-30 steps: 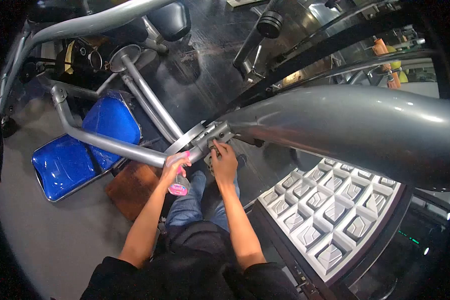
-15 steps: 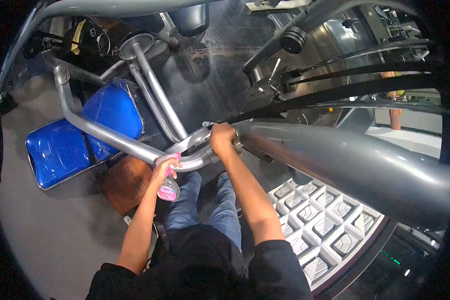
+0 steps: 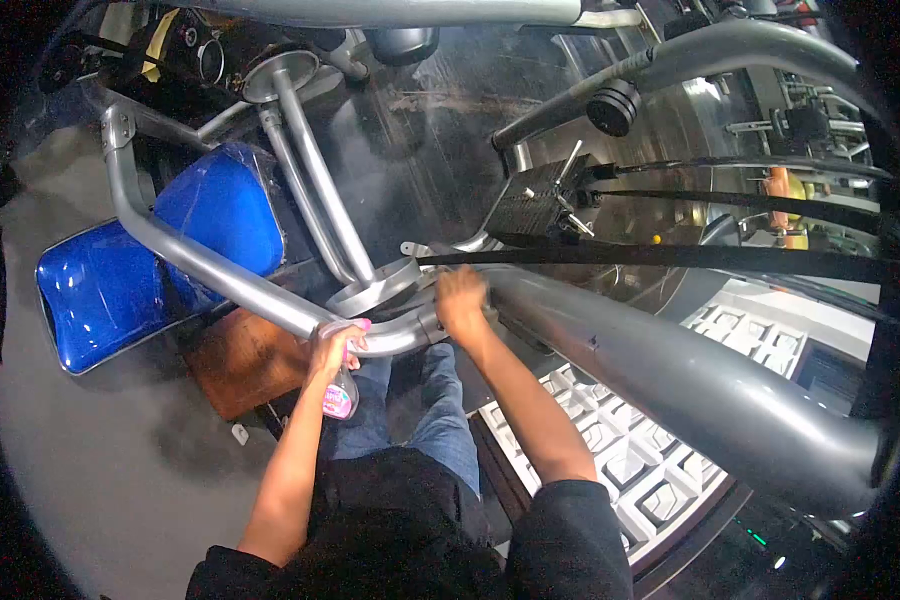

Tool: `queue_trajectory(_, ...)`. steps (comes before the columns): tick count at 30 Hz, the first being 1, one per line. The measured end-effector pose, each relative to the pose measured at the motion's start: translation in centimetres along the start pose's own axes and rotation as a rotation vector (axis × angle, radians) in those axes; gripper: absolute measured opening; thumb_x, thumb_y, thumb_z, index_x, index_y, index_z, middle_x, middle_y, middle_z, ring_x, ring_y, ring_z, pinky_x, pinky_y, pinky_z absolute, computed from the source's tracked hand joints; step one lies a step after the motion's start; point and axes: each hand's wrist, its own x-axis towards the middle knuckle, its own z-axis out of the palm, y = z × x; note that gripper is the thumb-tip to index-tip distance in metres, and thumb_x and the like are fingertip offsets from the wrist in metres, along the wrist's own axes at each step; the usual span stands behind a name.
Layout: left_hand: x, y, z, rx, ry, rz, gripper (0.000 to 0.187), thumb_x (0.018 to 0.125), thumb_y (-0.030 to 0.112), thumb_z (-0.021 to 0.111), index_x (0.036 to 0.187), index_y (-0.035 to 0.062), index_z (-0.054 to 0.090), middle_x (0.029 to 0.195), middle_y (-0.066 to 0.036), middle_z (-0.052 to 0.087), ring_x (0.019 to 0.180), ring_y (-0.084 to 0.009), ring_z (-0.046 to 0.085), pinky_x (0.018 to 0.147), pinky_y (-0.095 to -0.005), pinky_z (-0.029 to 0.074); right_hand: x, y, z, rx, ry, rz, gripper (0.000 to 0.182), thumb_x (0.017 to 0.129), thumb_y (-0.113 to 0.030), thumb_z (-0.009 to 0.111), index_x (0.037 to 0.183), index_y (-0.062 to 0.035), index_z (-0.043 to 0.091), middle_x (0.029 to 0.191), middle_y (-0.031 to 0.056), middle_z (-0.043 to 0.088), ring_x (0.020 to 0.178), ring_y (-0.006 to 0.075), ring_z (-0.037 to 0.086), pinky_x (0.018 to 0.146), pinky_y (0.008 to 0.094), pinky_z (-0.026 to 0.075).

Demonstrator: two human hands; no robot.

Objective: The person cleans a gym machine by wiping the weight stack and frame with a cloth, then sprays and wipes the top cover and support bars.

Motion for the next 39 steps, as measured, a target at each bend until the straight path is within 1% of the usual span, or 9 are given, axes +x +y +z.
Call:
queue_trajectory(3, 0.2, 0.0, 0.1, -0.005, 0.004, -0.021, 0.03, 0.076, 0.026, 0.071, 0.083, -0.0029, 0.072, 0.065, -0.008, 0.066, 0.041, -0.0164, 0.057, 0.037, -0.0271, 0.045, -2.5, 1.4, 0.3, -0.131, 0.387, -0.136, 0.016, 0.082, -0.02, 0.062, 0.088, -0.0062, 0.069, 0.089, 0.0159, 0.068, 0.087, 0.0321, 0.068, 0.071, 0.0404, 0.057)
queue_trajectory(10, 0.6, -0.9, -0.1, -0.004, -0.006, -0.004, 0.031, 0.076, 0.028, 0.071, 0.077, -0.0031, 0.071, 0.064, -0.008, 0.065, 0.041, -0.0174, 0.059, 0.037, -0.0276, 0.044, 1.8, 2.3, 0.9, -0.154, 0.215, -0.035, 0.016, 0.08, -0.016, 0.063, 0.091, -0.0058, 0.07, 0.094, 0.0134, 0.071, 0.088, 0.0319, 0.069, 0.071, 0.0397, 0.057)
queue_trajectory(12, 0.4, -0.7, -0.1, 0.002, -0.002, -0.006, 0.031, 0.076, 0.028, 0.071, 0.076, -0.0031, 0.07, 0.064, -0.008, 0.065, 0.041, -0.0176, 0.059, 0.037, -0.0276, 0.044, 3.6, 1.2, -2.3, -0.145, -0.171, 0.11, 0.018, 0.08, -0.016, 0.065, 0.094, -0.0076, 0.074, 0.1, 0.0126, 0.073, 0.092, 0.0295, 0.071, 0.073, 0.0371, 0.058)
queue_trajectory(16, 0.0, -0.2, 0.0, -0.001, -0.002, -0.006, 0.029, 0.075, 0.027, 0.07, 0.074, -0.0023, 0.07, 0.063, -0.007, 0.065, 0.041, -0.0176, 0.059, 0.037, -0.0274, 0.044, 6.1, 0.8, -1.7, -0.18, -0.163, 0.159, 0.021, 0.086, -0.021, 0.062, 0.1, -0.0184, 0.076, 0.107, 0.0085, 0.073, 0.099, 0.0231, 0.071, 0.077, 0.0339, 0.056)
queue_trajectory(23, 0.1, -0.3, 0.1, 0.007, 0.018, 0.008, 0.027, 0.073, 0.026, 0.07, 0.072, -0.0009, 0.069, 0.062, -0.006, 0.064, 0.041, -0.0176, 0.059, 0.038, -0.028, 0.045, 4.3, 0.4, -2.0, -0.212, -0.116, 0.089, 0.021, 0.088, -0.021, 0.059, 0.099, -0.015, 0.076, 0.106, 0.0074, 0.073, 0.097, 0.0228, 0.071, 0.077, 0.0329, 0.056)
queue_trajectory(26, -0.4, 0.0, 0.3, 0.029, 0.028, -0.018, 0.028, 0.073, 0.027, 0.071, 0.072, -0.001, 0.069, 0.062, -0.006, 0.064, 0.041, -0.0175, 0.059, 0.039, -0.0282, 0.045, 0.7, 0.7, -0.8, -0.132, -0.066, 0.015, 0.018, 0.084, -0.016, 0.06, 0.094, -0.0106, 0.075, 0.1, 0.0143, 0.072, 0.091, 0.0313, 0.071, 0.072, 0.0411, 0.058)
queue_trajectory(28, -0.3, -0.2, 0.2, -0.028, 0.009, -0.001, 0.028, 0.072, 0.027, 0.071, 0.073, -0.0011, 0.069, 0.062, -0.006, 0.064, 0.041, -0.0173, 0.058, 0.039, -0.0279, 0.045, -1.7, 0.8, 1.3, -0.085, 0.284, -0.102, 0.017, 0.083, -0.015, 0.06, 0.092, -0.0068, 0.072, 0.096, 0.0166, 0.069, 0.088, 0.0342, 0.07, 0.072, 0.0441, 0.057)
queue_trajectory(35, -0.4, 0.2, 0.1, 0.024, 0.014, -0.015, 0.029, 0.073, 0.027, 0.072, 0.073, -0.0016, 0.069, 0.062, -0.007, 0.064, 0.041, -0.017, 0.058, 0.039, -0.0273, 0.045, -3.8, -3.9, -0.3, 0.118, 0.183, -0.217, 0.02, 0.085, -0.017, 0.059, 0.092, -0.0029, 0.071, 0.096, 0.0173, 0.067, 0.089, 0.0352, 0.069, 0.074, 0.0439, 0.057)
queue_trajectory(39, -0.2, 0.1, 0.2, 0.004, 0.014, -0.007, 0.029, 0.074, 0.027, 0.073, 0.075, -0.0021, 0.071, 0.063, -0.008, 0.064, 0.041, -0.017, 0.058, 0.038, -0.027, 0.045, 1.9, -5.3, -0.3, 0.007, -0.104, -0.128, 0.019, 0.083, -0.018, 0.062, 0.095, -0.0096, 0.074, 0.109, 0.014, 0.069, 0.097, 0.0306, 0.069, 0.075, 0.0401, 0.057)
